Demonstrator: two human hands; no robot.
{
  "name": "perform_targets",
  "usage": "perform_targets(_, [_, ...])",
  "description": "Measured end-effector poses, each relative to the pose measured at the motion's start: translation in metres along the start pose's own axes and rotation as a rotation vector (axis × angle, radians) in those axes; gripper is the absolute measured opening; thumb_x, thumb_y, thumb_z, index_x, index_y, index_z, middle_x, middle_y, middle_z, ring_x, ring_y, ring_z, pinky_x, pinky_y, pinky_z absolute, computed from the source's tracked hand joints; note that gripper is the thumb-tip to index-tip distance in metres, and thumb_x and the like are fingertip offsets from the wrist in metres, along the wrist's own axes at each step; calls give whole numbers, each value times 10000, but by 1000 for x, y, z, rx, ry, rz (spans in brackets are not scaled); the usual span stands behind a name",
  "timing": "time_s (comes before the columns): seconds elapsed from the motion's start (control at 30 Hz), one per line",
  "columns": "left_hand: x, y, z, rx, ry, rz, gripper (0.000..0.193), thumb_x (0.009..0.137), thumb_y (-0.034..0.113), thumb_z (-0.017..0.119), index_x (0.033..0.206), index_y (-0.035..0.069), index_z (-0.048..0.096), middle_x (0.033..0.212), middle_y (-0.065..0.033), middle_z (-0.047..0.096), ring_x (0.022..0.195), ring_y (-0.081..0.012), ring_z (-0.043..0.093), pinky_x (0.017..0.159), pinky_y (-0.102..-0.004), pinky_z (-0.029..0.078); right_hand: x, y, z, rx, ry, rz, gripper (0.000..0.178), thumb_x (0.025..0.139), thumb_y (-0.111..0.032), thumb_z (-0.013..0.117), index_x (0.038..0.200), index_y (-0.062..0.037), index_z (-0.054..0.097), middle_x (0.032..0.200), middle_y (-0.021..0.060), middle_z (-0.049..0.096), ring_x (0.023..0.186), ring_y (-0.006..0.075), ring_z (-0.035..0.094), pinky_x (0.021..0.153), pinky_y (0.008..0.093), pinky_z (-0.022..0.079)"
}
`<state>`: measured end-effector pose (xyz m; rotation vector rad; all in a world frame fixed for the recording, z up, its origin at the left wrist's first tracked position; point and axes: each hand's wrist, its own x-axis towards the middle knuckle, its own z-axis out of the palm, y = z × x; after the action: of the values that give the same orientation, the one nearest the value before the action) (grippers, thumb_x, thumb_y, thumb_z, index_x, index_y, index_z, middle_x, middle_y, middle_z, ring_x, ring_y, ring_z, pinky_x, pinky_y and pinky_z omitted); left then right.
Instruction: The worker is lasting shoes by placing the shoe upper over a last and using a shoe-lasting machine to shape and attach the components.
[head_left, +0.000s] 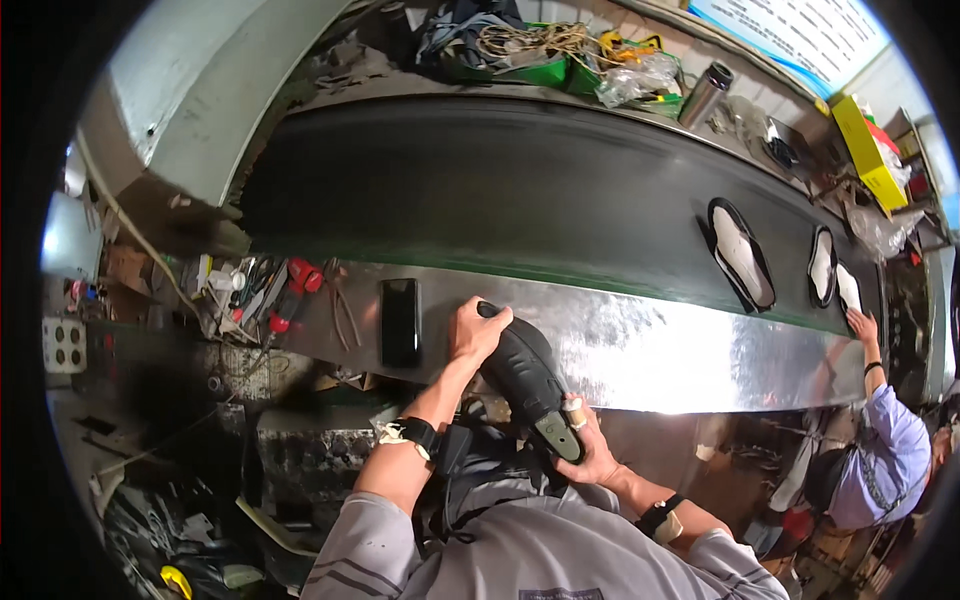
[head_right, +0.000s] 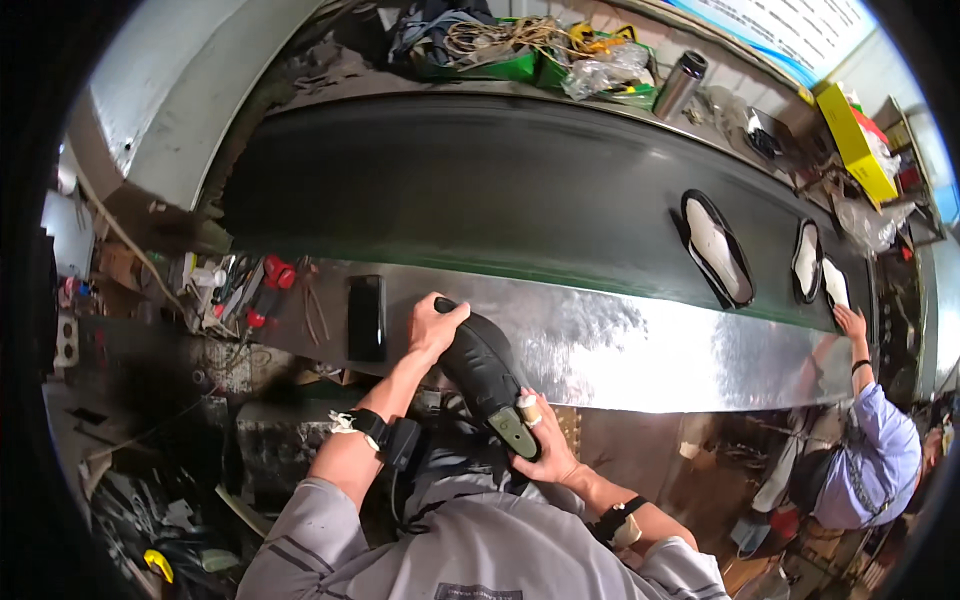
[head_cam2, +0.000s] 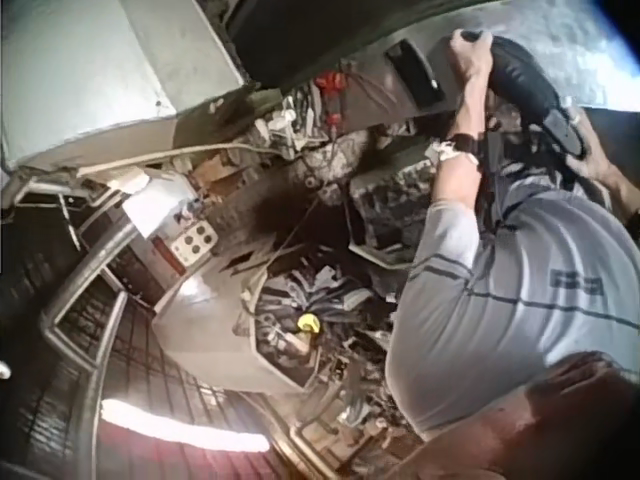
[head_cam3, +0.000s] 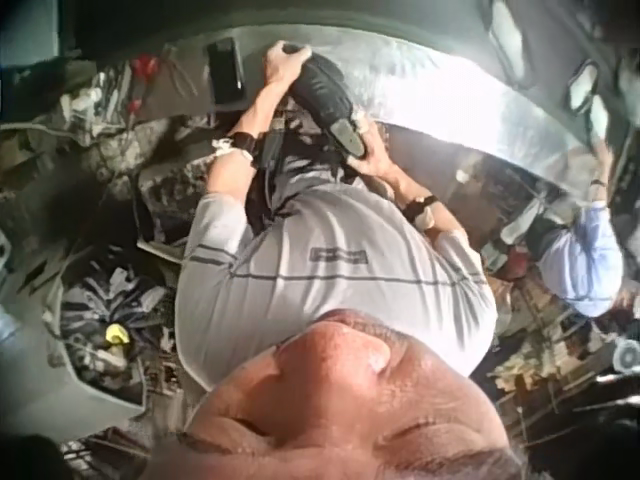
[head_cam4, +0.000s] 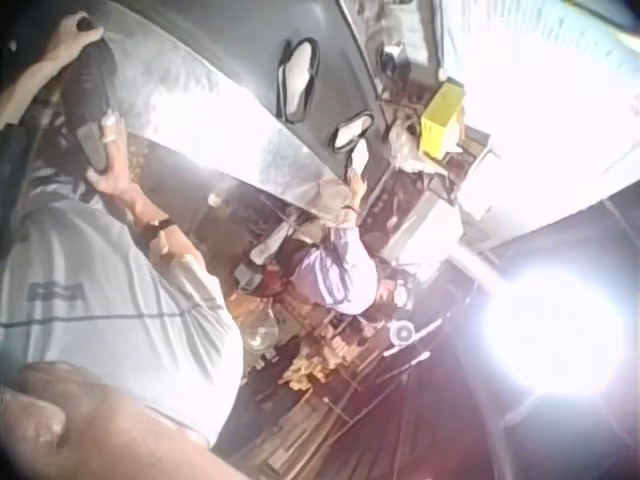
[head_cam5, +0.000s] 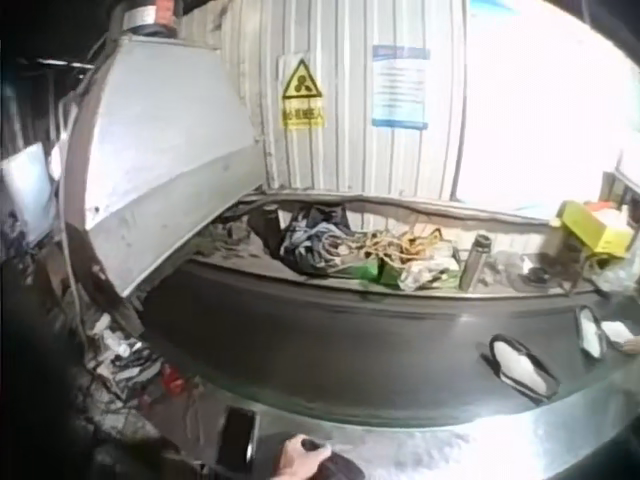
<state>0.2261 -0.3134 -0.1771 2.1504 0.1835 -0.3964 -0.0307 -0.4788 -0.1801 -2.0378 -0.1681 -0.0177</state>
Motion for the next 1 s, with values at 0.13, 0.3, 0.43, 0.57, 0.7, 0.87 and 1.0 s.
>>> perform_targets(0.13, [-17,14,-49,-90,49,21,367,717,327,815,867,13,699,753,-102,695,714,-181,662,700,-356,531,36,-29,-16,574,36,246,975,872,-248,770,1562,16,134,1595,205,280,1488,301,246,1202,416,189])
perform_targets(0.3, [-65,17,-137,-128,191,164,355,726,323,821,864,28,680,710,-74,658,684,-151,617,660,-342,505,128,-91,7,870,-19,810,802,987,-276,641,1558,38,172,1468,207,445,1361,259,420,1132,347,318])
perform_targets(0.43, [-130,-28,-223,-226,481,88,363,733,334,818,860,33,661,686,-66,628,663,-138,581,635,-345,487,135,-159,77,732,-107,377,467,1009,-111,592,1433,26,453,1099,77,679,983,126,614,868,256,496])
perform_targets(0.57, [-212,-61,-310,-262,758,-32,377,757,360,759,921,37,657,764,-120,650,730,-212,621,701,-374,494,136,-228,151,735,-283,268,339,1014,-94,586,1327,35,561,1033,17,680,893,67,587,802,221,484])
perform_targets(0.7, [-303,-111,-389,-603,1044,-19,411,794,351,727,1006,9,646,874,-166,683,862,-291,663,785,-394,500,114,-299,222,772,-529,250,210,1001,-110,620,1174,4,648,974,-15,659,843,52,565,742,211,461])
perform_targets(0.87, [-397,-221,-454,14,1934,4,836,722,215,863,1352,-31,372,1265,-224,470,1158,-328,500,1004,-449,397,84,-355,307,995,-685,352,169,962,-119,679,1108,-33,682,961,0,689,836,77,610,752,240,495])
perform_targets(1.0, [-430,-291,-475,-435,1703,-106,1056,724,280,875,1521,22,233,1505,-249,349,1391,-391,356,1162,-457,287,45,-423,350,1031,-779,376,315,955,-111,683,1241,-21,586,995,58,682,847,111,627,714,271,530])
